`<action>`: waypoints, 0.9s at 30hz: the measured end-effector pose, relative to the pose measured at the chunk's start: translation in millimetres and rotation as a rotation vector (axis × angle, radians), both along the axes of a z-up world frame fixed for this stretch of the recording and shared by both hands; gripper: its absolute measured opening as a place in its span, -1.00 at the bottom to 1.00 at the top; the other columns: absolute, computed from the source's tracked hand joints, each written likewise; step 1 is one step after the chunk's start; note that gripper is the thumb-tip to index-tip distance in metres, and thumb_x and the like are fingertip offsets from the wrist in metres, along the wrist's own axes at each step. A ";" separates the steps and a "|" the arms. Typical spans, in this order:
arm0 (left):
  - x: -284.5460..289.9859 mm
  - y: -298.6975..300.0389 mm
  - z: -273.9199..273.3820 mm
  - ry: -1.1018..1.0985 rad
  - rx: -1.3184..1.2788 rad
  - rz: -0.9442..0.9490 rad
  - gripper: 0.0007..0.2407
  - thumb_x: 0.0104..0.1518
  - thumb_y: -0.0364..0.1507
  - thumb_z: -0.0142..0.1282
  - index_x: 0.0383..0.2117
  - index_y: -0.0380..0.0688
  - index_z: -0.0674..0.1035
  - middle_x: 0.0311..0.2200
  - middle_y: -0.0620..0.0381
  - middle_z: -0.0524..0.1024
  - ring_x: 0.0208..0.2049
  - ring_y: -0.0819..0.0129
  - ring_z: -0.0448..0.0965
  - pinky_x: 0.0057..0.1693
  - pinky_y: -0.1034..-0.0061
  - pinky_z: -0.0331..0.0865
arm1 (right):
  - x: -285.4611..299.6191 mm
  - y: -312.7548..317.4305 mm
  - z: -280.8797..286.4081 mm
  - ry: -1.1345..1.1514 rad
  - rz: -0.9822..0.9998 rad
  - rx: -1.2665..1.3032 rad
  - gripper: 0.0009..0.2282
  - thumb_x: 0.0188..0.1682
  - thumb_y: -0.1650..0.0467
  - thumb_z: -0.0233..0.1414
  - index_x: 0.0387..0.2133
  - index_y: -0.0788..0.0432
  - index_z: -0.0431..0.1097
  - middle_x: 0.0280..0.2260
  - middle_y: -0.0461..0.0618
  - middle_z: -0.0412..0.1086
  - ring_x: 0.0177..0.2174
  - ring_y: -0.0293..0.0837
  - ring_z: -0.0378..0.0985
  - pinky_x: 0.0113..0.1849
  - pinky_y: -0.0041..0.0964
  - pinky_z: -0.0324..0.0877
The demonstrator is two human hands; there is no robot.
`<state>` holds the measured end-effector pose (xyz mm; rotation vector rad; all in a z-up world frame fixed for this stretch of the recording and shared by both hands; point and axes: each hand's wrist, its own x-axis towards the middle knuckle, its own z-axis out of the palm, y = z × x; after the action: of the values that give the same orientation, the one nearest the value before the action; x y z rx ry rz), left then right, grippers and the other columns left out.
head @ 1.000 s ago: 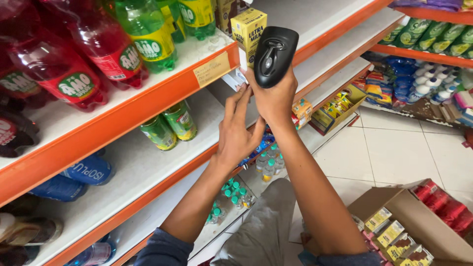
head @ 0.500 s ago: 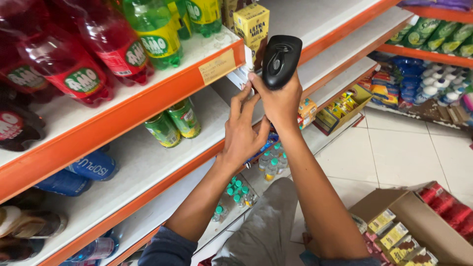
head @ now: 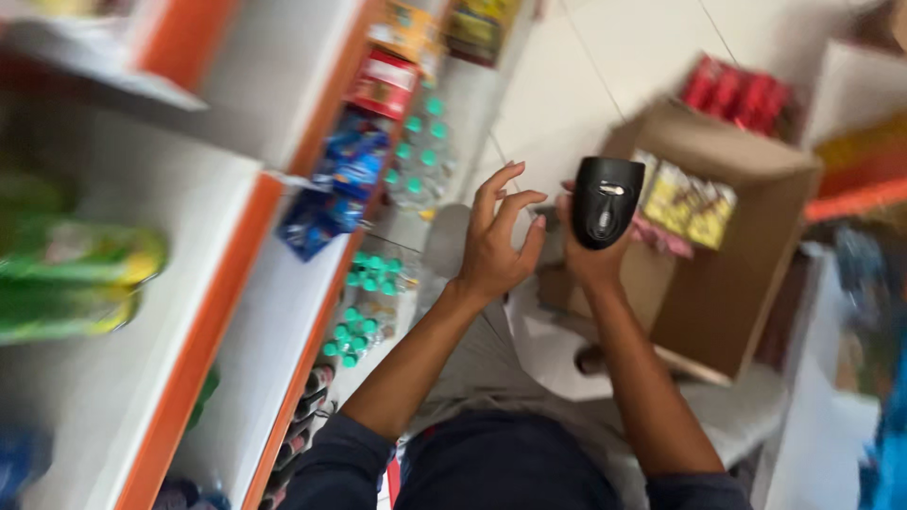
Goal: The person scans various packaged snacks and milk cartons with a handheld scanner and organizes them into a cardboard box on the floor.
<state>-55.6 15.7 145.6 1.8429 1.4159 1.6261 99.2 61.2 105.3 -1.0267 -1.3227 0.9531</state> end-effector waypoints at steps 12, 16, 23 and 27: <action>132.0 37.8 -136.8 0.320 -0.353 -0.341 -0.51 0.00 -0.53 0.25 0.13 -0.20 0.42 0.35 -0.51 -0.13 0.34 -0.50 0.03 0.35 -0.01 0.17 | 199.2 -91.2 -111.6 -0.811 -0.295 -0.126 -0.63 -0.40 0.63 0.11 -0.24 0.29 0.35 -0.30 0.27 0.34 -0.24 0.38 0.41 -0.21 0.12 0.37; 134.5 50.7 -170.5 0.523 -0.293 -0.271 -0.45 -0.03 -0.75 0.07 0.21 -0.21 0.40 0.46 -0.31 -0.13 0.44 -0.34 0.11 0.44 0.11 0.25 | 173.1 -97.8 -122.5 -0.815 -0.245 -0.207 -0.57 -0.41 0.59 0.18 -0.17 0.28 0.37 -0.23 0.29 0.39 -0.17 0.37 0.43 -0.14 0.12 0.38; 117.7 66.7 -167.0 0.462 -0.565 -0.348 -0.51 -0.01 -0.75 0.05 0.13 -0.23 0.40 0.47 -0.31 -0.11 0.25 -0.29 0.36 0.16 0.14 0.44 | 140.3 -86.5 -114.6 -0.438 -0.194 -0.355 -0.69 -0.20 0.51 0.21 -0.14 0.24 0.47 -0.24 0.22 0.52 -0.19 0.14 0.62 -0.14 -0.11 0.48; 118.0 81.0 -162.6 0.451 -0.411 -0.358 -0.39 -0.06 -0.71 0.13 0.25 -0.19 0.33 0.37 -0.40 -0.07 0.25 -0.41 0.26 0.21 0.09 0.39 | 148.6 -60.9 -117.8 -0.376 -0.199 -0.486 -0.75 -0.15 0.39 0.32 -0.25 0.24 0.51 -0.35 0.17 0.55 -0.29 0.00 0.65 -0.20 -0.19 0.46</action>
<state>62.4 96.7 -17.0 2.1197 1.3474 0.7138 247.8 0.4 -12.5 -1.7470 -1.2817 0.9817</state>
